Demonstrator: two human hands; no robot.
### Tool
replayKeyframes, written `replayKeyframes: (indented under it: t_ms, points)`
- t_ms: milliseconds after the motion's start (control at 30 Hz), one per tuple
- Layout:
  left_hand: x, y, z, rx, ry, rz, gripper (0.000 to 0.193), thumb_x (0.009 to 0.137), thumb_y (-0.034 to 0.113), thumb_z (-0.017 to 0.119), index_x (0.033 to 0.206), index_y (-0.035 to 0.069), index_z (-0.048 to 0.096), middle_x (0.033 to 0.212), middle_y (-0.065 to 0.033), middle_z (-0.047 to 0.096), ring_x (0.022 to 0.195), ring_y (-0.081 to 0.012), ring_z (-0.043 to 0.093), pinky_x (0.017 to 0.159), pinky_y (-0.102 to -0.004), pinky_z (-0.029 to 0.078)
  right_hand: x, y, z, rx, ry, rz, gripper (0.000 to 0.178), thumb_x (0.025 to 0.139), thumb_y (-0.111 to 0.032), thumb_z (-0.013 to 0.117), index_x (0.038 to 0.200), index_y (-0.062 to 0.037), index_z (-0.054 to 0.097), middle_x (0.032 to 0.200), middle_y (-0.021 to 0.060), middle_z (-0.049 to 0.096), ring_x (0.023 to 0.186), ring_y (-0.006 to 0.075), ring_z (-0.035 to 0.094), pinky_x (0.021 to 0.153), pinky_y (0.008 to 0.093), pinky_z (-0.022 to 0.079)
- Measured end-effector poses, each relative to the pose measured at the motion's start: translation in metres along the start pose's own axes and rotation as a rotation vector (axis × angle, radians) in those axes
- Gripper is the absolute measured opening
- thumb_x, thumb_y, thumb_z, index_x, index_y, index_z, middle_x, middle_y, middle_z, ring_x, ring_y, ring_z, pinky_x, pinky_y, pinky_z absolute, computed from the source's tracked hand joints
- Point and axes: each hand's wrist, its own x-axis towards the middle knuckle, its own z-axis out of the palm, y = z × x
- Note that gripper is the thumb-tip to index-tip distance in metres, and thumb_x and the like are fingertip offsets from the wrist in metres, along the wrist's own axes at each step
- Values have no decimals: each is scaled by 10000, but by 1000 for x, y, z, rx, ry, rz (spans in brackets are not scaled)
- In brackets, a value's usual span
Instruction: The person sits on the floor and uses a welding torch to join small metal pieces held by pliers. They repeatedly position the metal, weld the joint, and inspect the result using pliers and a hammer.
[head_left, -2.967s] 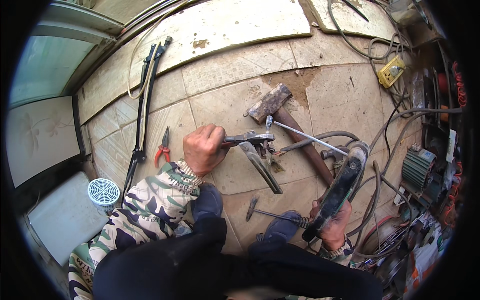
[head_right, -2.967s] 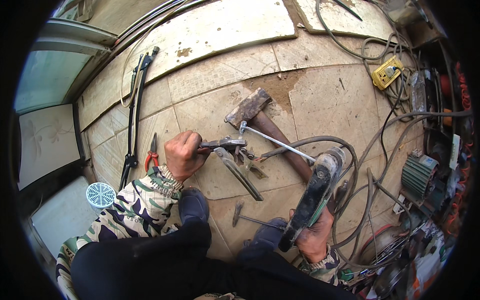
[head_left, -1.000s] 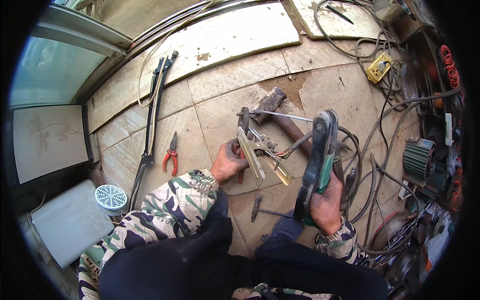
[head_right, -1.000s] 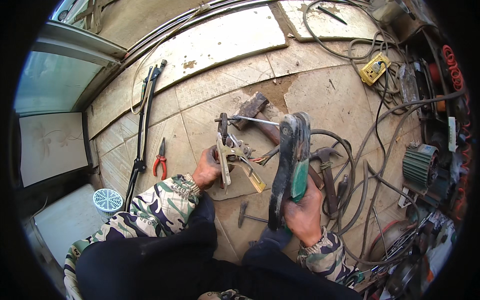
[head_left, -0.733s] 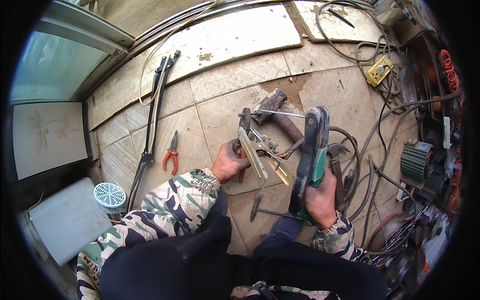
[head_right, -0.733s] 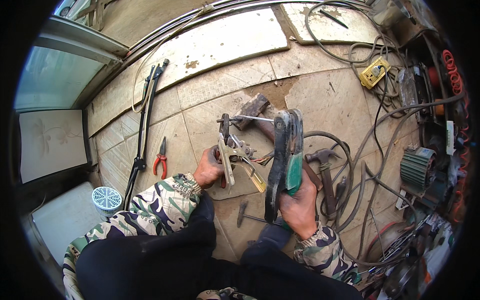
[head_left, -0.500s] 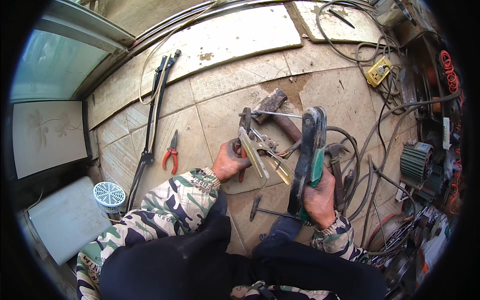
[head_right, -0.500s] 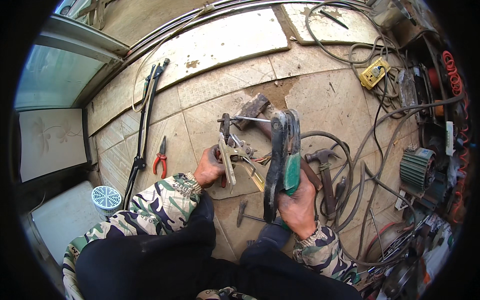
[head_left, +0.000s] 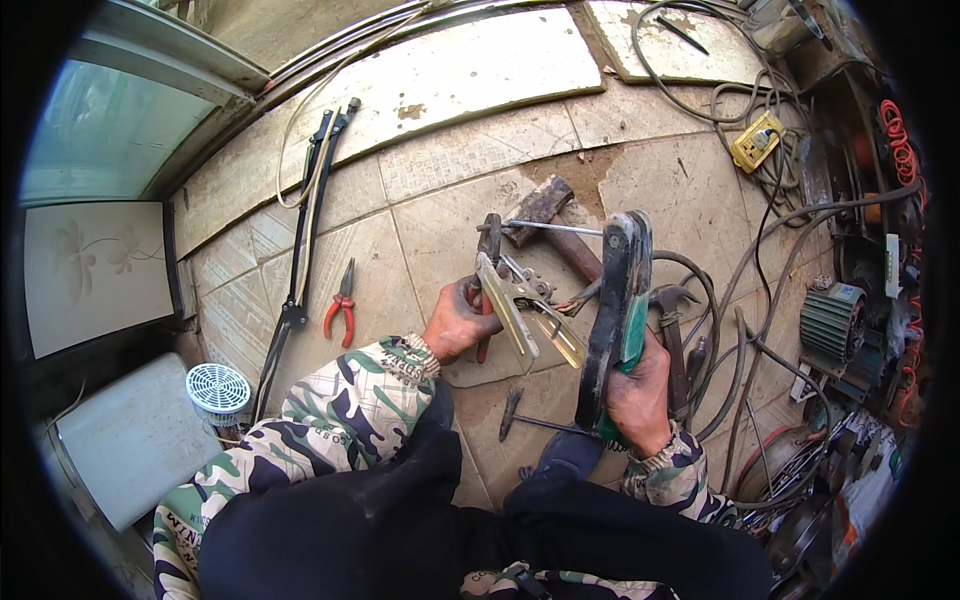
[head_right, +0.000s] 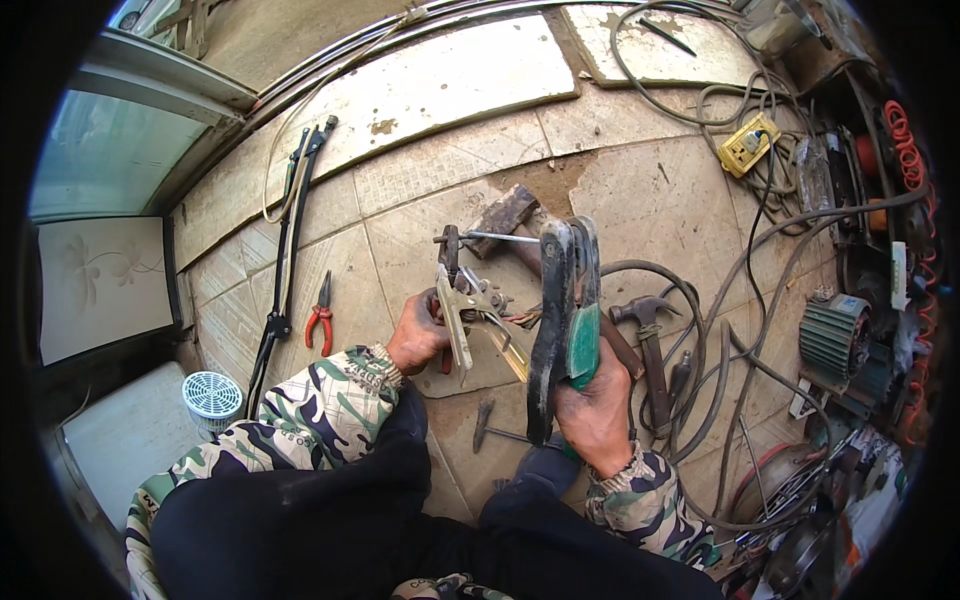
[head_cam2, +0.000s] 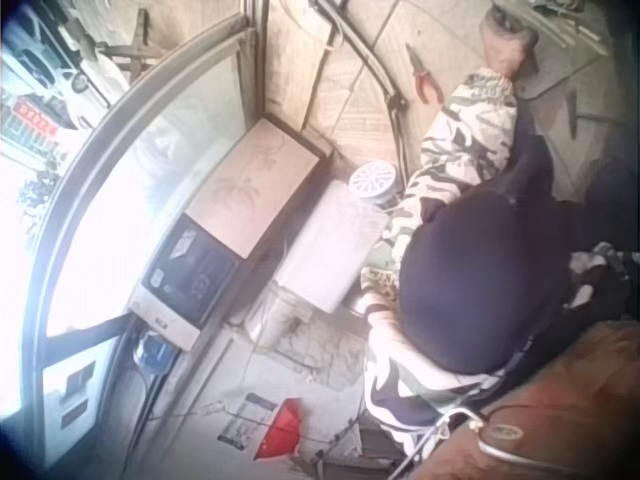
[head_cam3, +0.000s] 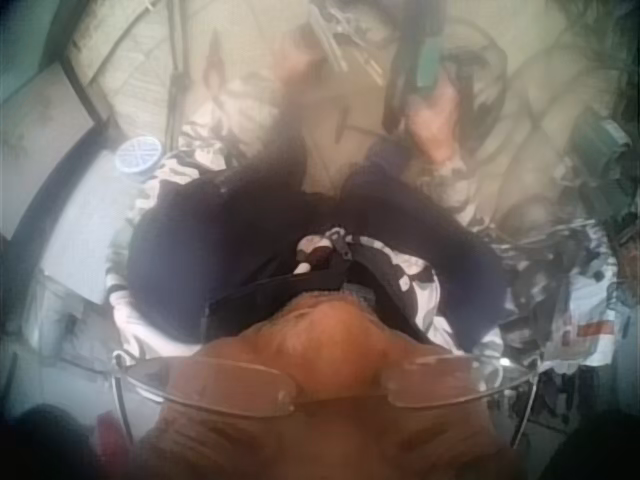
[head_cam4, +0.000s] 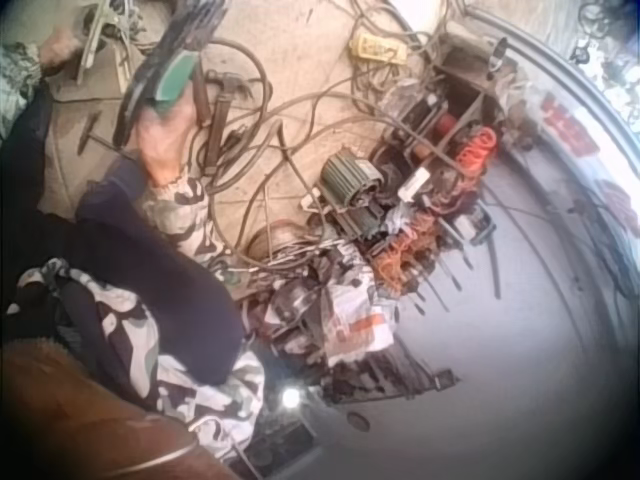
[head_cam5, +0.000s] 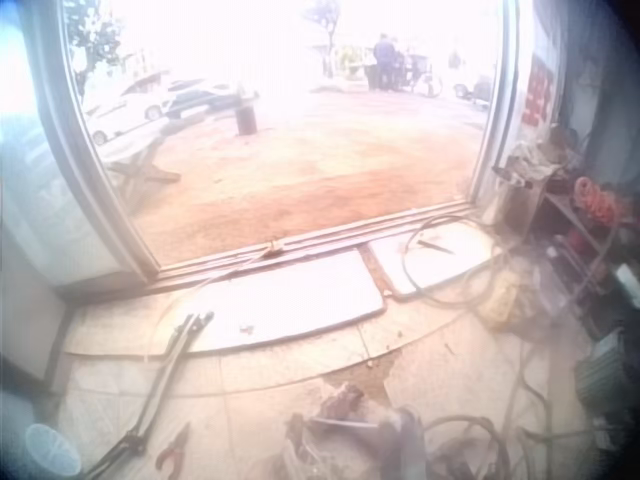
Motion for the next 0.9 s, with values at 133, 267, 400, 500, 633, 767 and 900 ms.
replayKeyframes:
  t_ms: [133, 267, 400, 500, 633, 767, 900]
  points:
    - [-2, -1, 1, -22, 11, 51, 441, 800, -6, 755, 1196, -53, 567, 889, -28, 654, 713, -79, 610, 596, -267, 544, 0, -4, 1, 7, 4, 7, 225, 804, 37, 554, 1019, 42, 621, 873, 14, 630, 791, 88, 558, 721, 250, 482]
    - [3, -9, -2, 10, 13, 72, 439, 804, -6, 754, 1197, -49, 566, 893, -27, 655, 722, -76, 615, 597, -267, 544, 2, 3, -1, -14, -10, 5, 216, 809, 33, 561, 1016, 39, 621, 874, 11, 631, 792, 87, 561, 717, 249, 480]
    - [3, -10, -3, 34, -30, 78, 433, 823, 68, 755, 1216, -39, 608, 867, -28, 668, 755, -92, 624, 661, -257, 521, 0, 3, -4, -42, -15, 47, 293, 775, 38, 529, 1057, 55, 605, 883, 66, 640, 797, 121, 581, 741, 281, 498]
    - [0, -9, -1, -46, -41, 232, 276, 789, 114, 761, 1011, -20, 665, 831, -51, 679, 739, -111, 634, 651, -269, 521, -2, 16, -6, -69, -5, 5, 327, 753, 66, 516, 1069, 65, 601, 887, 106, 649, 792, 159, 605, 762, 315, 516]
    - [19, -38, -18, 52, -105, 159, 245, 752, 52, 718, 978, -32, 675, 849, -66, 693, 773, -114, 653, 670, -278, 523, -2, 13, -3, -27, -17, 5, 266, 816, 80, 577, 1066, 31, 652, 961, 24, 671, 887, 118, 605, 782, 279, 480]
    - [24, -44, -13, 113, -35, 207, 268, 762, 5, 719, 1022, -42, 672, 915, -60, 708, 833, -111, 654, 722, -283, 527, -2, 13, -7, -86, -47, -69, 295, 781, 70, 589, 1068, 17, 631, 907, 18, 640, 845, 116, 583, 753, 273, 469]
    - [6, -20, -8, 8, -8, 186, 389, 789, -35, 761, 1152, -50, 623, 1062, -62, 704, 948, -118, 645, 823, -292, 543, -1, 0, -6, 54, -8, 54, 351, 719, 48, 445, 1031, 51, 605, 896, 53, 618, 827, 143, 565, 747, 277, 479]
